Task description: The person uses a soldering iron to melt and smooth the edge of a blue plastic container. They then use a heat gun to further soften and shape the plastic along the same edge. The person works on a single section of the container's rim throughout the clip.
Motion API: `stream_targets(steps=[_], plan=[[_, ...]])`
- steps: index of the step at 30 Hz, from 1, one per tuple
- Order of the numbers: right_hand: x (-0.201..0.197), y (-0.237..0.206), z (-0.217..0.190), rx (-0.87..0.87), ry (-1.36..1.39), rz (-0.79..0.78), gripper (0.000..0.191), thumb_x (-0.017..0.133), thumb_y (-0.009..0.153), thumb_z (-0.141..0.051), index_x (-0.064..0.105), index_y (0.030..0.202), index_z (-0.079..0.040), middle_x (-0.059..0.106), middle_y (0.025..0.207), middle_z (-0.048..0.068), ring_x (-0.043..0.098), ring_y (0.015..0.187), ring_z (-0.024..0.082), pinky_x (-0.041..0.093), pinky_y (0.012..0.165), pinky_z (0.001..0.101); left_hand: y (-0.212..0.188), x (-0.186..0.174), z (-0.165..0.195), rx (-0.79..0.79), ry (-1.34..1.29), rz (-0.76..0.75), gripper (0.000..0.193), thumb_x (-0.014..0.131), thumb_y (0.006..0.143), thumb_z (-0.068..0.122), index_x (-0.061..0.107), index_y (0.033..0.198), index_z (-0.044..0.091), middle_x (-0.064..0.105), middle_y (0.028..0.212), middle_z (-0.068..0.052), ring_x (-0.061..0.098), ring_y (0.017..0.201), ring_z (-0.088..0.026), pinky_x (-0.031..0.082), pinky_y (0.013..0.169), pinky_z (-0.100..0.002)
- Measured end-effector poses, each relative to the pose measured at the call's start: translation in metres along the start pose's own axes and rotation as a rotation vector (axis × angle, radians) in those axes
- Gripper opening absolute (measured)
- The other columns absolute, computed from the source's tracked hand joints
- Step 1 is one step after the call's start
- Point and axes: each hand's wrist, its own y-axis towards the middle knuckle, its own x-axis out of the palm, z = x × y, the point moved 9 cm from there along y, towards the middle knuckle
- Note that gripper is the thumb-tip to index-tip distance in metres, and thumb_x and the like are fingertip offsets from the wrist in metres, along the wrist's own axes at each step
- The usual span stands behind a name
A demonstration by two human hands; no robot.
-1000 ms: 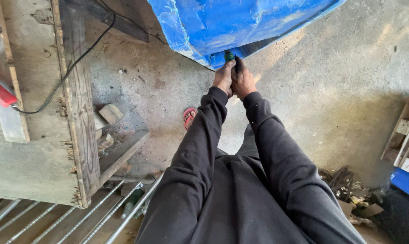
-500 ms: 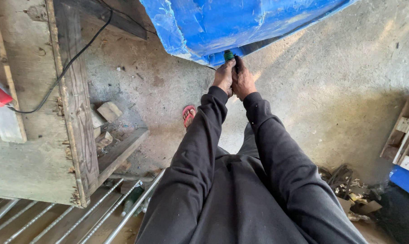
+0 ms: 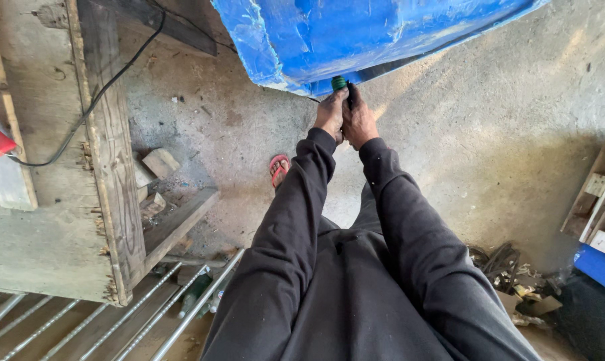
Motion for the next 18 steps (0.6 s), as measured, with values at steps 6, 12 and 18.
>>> stream_targets(steps=[6,12,18], plan=[[0.009,-0.012,0.029,0.323,0.587,-0.014,0.053,0.056,0.108,-0.031,0.047,0.15,-0.001,0.071,0.123,0.026,0.073,0.108,0.033,0.058,0.088,0.0397,-0.003,-0.004,-0.001,0.078,0.131,0.087,0.035,0.068,0.091,0.031,0.066,0.113,0.004,0.072,0.099,-0.014,0.068,0.088,-0.026,0.054,0.075,-0.043],[0.006,-0.03,0.041,0.296,0.732,0.1,0.057,0.06,0.106,-0.032,0.047,0.15,0.002,0.067,0.135,0.021,0.064,0.123,0.025,0.052,0.1,0.0349,-0.015,-0.002,0.002,0.379,0.458,0.144,0.045,0.067,0.094,0.036,0.067,0.111,-0.005,0.074,0.096,-0.021,0.072,0.085,-0.033,0.057,0.073,-0.046],[0.009,-0.028,0.045,0.334,0.696,0.07,0.056,0.059,0.106,-0.033,0.049,0.15,0.0,0.069,0.133,0.02,0.067,0.121,0.024,0.054,0.098,0.0335,-0.015,-0.005,0.006,0.403,0.5,0.196,0.047,0.068,0.092,0.037,0.068,0.11,-0.006,0.075,0.099,-0.023,0.074,0.088,-0.033,0.058,0.077,-0.045]])
